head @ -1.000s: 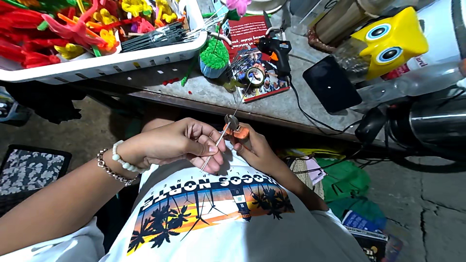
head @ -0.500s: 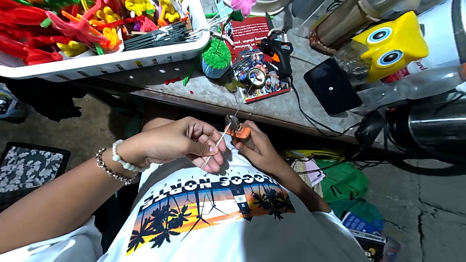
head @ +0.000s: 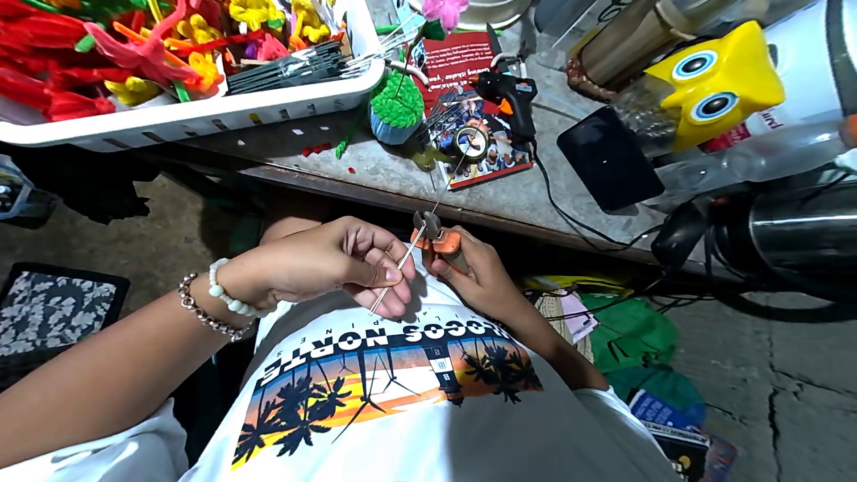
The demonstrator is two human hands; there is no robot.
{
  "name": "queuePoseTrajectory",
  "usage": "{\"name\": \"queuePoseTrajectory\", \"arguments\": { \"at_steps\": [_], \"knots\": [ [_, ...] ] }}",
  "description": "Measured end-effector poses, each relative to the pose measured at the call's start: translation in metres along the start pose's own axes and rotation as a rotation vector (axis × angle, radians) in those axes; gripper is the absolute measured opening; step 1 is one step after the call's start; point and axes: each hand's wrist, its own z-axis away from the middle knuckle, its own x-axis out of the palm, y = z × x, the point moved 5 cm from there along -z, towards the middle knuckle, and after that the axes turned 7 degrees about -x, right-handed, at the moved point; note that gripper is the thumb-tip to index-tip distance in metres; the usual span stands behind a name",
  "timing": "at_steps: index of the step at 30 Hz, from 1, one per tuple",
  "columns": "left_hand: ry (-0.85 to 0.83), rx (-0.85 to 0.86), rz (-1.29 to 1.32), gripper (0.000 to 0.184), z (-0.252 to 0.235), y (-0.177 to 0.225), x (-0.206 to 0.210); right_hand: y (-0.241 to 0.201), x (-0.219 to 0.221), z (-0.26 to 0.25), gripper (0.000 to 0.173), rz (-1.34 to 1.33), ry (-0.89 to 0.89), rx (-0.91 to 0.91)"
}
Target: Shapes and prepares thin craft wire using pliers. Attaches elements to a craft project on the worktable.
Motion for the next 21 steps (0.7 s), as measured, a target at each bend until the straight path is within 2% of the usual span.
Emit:
{"name": "queuePoseTrajectory", "arguments": {
  "at_steps": [21],
  "knots": [
    [0.020, -0.003, -0.004, 0.020, 0.0015, -0.0004, 0.0006, 0.0009, 0.0045, 0.0004, 0.044, -0.034, 0.006, 0.016]
  ]
}}
